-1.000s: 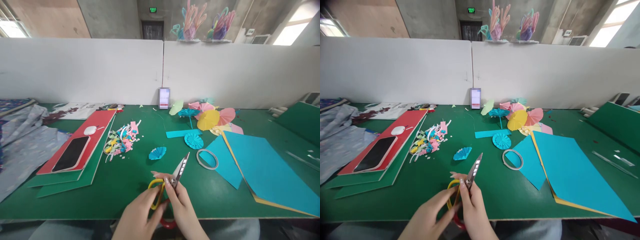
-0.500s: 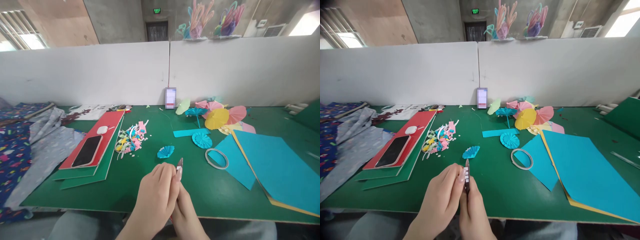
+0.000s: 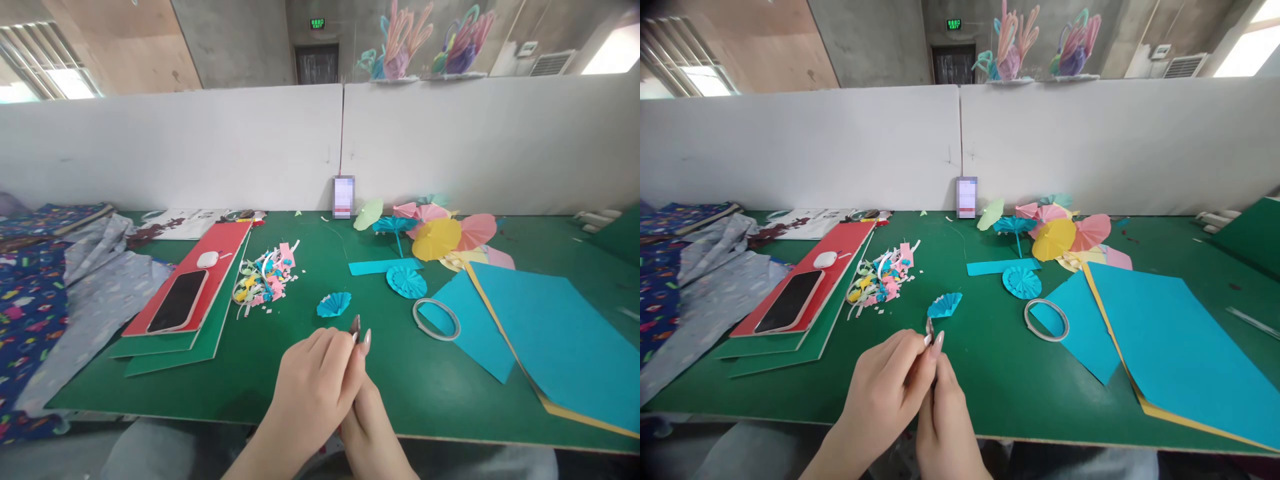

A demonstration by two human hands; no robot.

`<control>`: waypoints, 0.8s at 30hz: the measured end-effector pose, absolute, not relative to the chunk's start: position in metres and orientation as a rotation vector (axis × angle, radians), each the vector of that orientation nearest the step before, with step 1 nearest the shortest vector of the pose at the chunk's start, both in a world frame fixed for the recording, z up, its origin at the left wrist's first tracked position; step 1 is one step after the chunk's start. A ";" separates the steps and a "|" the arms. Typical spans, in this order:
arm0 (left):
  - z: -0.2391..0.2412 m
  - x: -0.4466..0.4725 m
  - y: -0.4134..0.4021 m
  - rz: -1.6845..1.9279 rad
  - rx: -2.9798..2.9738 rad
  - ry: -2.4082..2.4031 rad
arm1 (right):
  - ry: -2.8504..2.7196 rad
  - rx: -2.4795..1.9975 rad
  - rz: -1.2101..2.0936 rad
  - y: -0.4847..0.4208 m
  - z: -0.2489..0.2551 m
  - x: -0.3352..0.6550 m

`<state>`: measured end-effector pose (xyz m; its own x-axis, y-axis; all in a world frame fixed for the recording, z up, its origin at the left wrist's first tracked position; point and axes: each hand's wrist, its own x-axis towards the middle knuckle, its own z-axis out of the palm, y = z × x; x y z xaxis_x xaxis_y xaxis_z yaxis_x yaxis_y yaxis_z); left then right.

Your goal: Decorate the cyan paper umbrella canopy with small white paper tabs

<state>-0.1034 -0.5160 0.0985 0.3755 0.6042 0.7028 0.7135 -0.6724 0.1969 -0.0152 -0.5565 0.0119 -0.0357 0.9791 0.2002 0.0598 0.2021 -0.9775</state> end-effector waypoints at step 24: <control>0.102 -0.110 -0.515 -1.479 -2.651 -1.183 | -1.214 -1.207 1.173 -0.552 0.023 -0.010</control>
<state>-0.1099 -0.5153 0.1025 0.3264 0.6416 0.6941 0.5360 -0.7305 0.4232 -0.0101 -0.5520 0.0233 0.0184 0.9995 0.0243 0.0097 0.0241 -0.9997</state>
